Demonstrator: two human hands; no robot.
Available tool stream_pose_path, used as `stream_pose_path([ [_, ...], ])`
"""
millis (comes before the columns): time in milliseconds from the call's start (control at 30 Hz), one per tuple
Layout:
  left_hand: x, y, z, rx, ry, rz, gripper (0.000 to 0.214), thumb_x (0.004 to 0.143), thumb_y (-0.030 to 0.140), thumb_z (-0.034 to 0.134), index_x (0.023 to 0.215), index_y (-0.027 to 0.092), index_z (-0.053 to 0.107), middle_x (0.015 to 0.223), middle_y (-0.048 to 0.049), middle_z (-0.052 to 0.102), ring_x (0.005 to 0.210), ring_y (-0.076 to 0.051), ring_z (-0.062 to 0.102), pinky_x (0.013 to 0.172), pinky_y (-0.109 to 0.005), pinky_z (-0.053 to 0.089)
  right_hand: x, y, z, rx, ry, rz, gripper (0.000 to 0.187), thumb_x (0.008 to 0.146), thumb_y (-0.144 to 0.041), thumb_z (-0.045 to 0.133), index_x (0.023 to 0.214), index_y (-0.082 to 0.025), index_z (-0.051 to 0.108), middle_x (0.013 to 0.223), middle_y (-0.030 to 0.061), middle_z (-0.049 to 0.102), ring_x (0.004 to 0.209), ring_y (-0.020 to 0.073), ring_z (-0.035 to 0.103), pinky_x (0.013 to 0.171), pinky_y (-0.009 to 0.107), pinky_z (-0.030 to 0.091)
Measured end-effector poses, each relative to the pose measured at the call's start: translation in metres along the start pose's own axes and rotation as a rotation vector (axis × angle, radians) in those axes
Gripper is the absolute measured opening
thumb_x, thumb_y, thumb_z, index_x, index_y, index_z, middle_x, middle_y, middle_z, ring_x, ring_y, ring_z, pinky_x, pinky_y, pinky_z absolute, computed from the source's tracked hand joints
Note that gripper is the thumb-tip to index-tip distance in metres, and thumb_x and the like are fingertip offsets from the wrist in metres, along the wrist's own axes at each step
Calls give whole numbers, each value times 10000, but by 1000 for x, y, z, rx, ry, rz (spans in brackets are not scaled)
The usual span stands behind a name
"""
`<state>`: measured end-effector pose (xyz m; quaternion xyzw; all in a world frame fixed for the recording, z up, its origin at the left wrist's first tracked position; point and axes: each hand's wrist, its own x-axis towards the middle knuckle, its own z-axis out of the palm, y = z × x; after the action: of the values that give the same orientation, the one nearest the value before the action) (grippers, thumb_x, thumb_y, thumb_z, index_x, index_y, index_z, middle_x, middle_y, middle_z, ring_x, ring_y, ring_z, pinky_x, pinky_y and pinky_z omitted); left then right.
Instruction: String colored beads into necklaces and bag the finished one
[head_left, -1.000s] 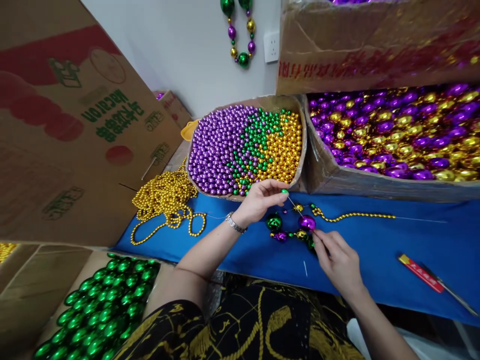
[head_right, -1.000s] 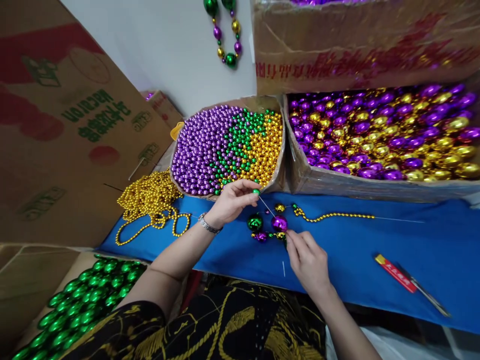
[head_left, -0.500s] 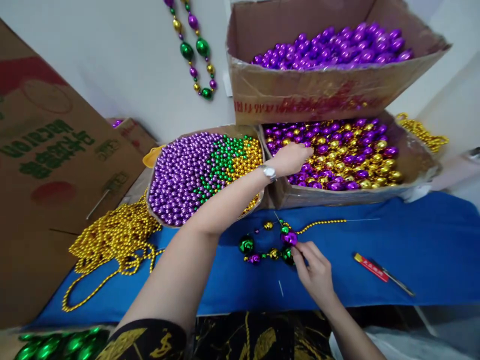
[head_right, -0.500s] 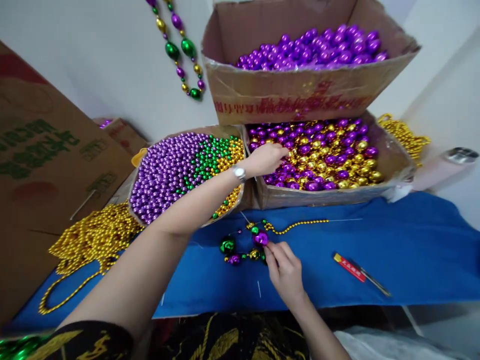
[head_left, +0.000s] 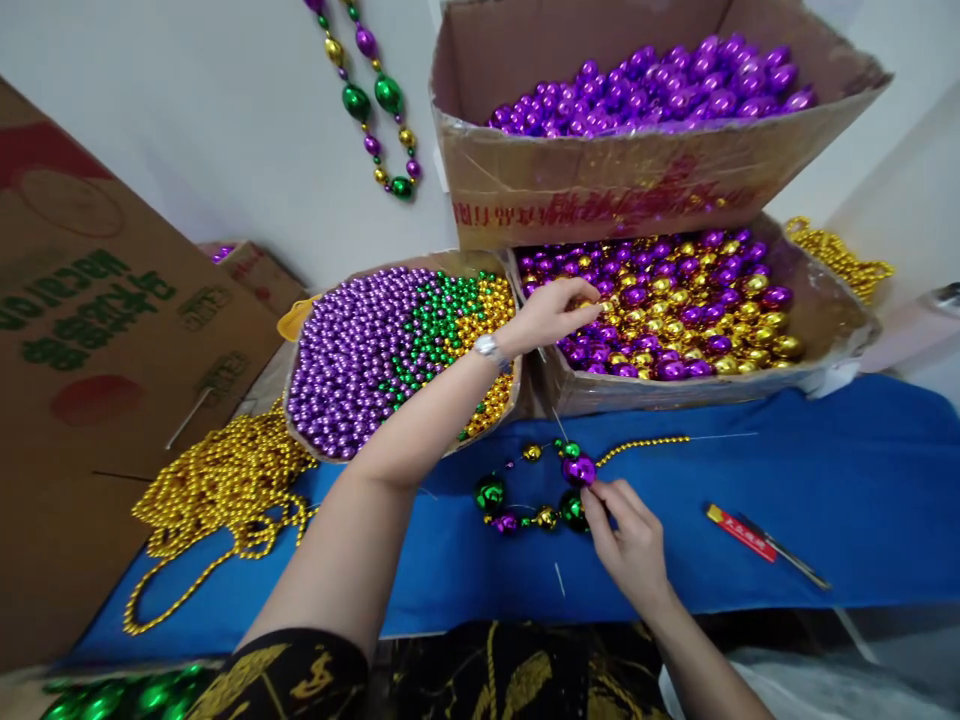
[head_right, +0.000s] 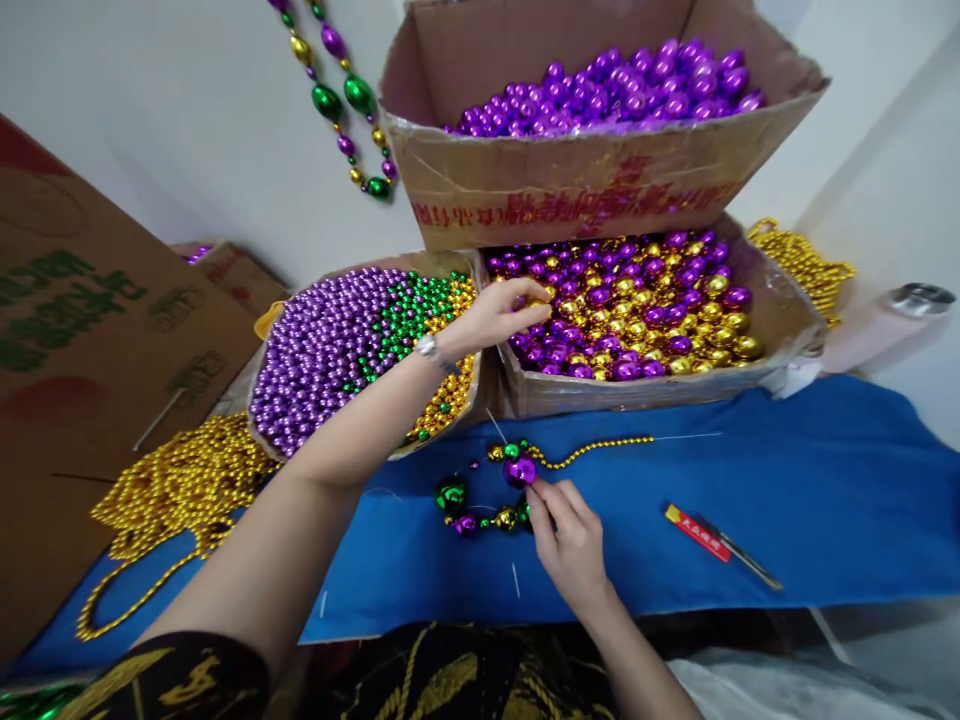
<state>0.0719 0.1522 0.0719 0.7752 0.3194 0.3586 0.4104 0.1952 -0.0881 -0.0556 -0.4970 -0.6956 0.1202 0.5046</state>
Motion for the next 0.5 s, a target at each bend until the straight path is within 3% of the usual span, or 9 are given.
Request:
stream_pose_path([
  [100,-68,12,-15,-530,117,-158,220,855,295,652,1031,165,639,987,-68,660,886,-152,642,802,-310,541,3,-3,2,2,-6,-15,142,930,-158,546,1007,-195,660,765,21,630,658,115,611,642,231,520],
  [233,-138,9,-14,-928,241,-324,244,802,246,721,1005,178,604,986,-53,695,933,-169,689,893,-338,549,5,-7,8,-3,-50,-63,151,922,-135,559,1028,-186,654,779,20,631,663,109,612,654,228,510],
  [333,-163,3,-7,-1057,349,-377,306,775,197,734,1053,163,609,962,-53,702,956,-193,702,948,-366,531,4,-8,13,-29,-94,-100,150,924,-138,567,1043,-185,645,785,16,632,667,104,613,663,227,501],
  [500,-178,2,4,-1148,501,-387,260,783,170,716,1016,116,616,922,-71,702,987,-220,702,966,-374,511,-1,-9,21,-71,-149,-143,142,923,-140,581,1050,-166,639,771,5,616,620,81,588,630,212,475],
])
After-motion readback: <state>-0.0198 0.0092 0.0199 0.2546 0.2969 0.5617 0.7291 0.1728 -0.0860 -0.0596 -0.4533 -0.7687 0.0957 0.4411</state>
